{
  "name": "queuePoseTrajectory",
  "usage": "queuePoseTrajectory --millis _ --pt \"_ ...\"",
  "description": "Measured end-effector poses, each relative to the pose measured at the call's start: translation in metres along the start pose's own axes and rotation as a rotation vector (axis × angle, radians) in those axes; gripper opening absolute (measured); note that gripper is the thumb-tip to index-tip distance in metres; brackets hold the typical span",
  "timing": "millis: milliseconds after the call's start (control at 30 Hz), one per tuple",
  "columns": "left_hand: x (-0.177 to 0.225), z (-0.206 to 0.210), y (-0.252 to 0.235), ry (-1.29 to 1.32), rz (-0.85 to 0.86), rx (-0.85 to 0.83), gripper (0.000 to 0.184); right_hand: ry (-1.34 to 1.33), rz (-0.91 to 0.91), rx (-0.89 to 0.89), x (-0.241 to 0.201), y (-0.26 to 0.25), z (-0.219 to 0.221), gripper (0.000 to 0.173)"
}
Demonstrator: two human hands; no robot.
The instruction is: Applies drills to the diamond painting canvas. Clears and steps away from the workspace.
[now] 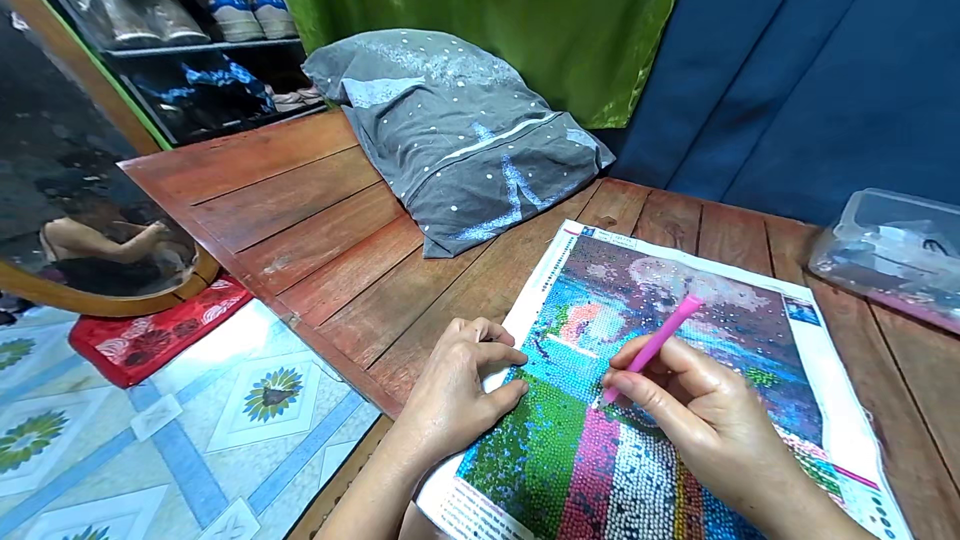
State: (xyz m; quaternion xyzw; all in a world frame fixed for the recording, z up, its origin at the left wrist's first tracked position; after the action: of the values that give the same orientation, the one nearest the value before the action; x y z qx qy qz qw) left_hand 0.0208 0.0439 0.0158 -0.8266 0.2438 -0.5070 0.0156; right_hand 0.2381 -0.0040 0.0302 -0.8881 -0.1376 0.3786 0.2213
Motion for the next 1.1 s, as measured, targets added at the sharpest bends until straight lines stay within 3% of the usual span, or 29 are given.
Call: queuePoseTrajectory --millis 1100 --pt "0.0014 -0.0002 0.0007 -0.015 0.025 0.005 0.018 0.081 -0.103 -0.011 -0.0062 0.0013 0.0058 0.018"
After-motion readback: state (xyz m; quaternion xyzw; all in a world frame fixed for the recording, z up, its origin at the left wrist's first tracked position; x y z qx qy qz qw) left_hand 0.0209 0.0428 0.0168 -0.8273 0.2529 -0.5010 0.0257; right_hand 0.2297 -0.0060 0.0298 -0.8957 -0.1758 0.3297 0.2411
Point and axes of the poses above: each hand's wrist, its own y-axis away from the middle knuckle, its own z-axis out of the palm, x = y × z, the point moved 5 cm from there along -y, towards the middle knuckle, and after that the axes turned 14 degrees about y, right-handed, at the moved point
